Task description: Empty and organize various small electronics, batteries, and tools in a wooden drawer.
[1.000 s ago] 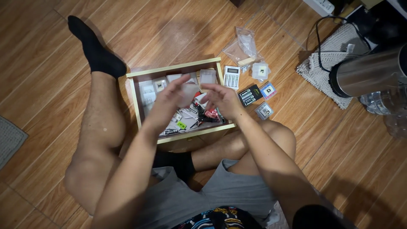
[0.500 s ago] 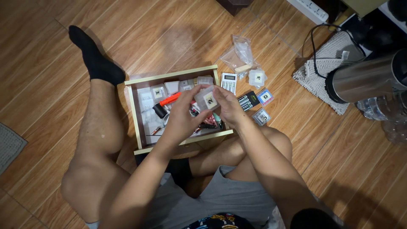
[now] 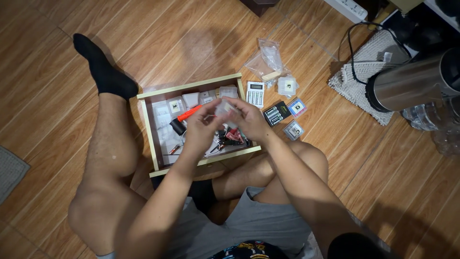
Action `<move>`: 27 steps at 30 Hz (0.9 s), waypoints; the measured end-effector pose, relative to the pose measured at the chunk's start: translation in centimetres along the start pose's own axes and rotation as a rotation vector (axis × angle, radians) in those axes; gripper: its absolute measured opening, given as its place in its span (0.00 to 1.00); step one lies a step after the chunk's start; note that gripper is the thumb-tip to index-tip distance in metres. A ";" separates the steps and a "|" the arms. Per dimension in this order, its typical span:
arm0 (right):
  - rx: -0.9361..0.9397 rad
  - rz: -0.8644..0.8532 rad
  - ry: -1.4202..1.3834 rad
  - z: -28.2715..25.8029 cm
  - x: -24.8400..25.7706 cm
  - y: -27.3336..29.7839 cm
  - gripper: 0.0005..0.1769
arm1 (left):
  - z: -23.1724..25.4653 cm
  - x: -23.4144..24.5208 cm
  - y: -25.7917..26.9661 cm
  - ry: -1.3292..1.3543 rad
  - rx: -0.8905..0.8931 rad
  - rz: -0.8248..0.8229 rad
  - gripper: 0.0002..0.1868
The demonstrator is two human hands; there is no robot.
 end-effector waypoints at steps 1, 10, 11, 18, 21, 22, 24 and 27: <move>-0.002 0.003 -0.001 -0.2 0.1 0.1 0.36 | 0.2 0.2 -0.3 0.000 0.003 -0.003 0.28; -0.067 -0.087 -0.129 -1.4 -0.2 0.3 0.52 | 2.7 0.5 -3.3 -0.126 -0.106 -0.078 0.18; -0.047 -0.074 -0.153 -1.1 -0.1 0.2 0.52 | 2.8 0.4 -3.4 -0.224 -0.175 -0.095 0.19; 0.112 -0.102 0.105 -3.7 -1.3 1.2 0.53 | 3.8 0.4 -4.4 0.002 0.209 -0.263 0.26; 0.037 -0.094 0.198 -3.2 -2.3 1.3 0.51 | 2.5 1.7 -5.0 -0.065 0.162 -0.382 0.29; 0.035 -0.104 0.195 -3.0 -2.5 1.3 0.51 | 2.9 1.9 -4.4 -0.063 0.165 -0.372 0.29; 0.198 -0.086 0.298 -3.0 -2.7 1.1 0.45 | 3.6 1.9 -3.4 -0.039 0.231 -0.478 0.33; 0.452 0.037 0.716 -3.1 -2.8 1.0 0.43 | 4.2 1.4 -2.4 -0.086 0.366 -0.488 0.36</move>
Point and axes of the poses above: each hand's wrist, its own y-axis away from the middle knuckle, its own x-axis out of the back of the hand, z = x × y, the point moved 2 cm from there along -y, towards the middle knuckle, and after that the axes turned 10 degrees about -y, right-handed, at the moved point
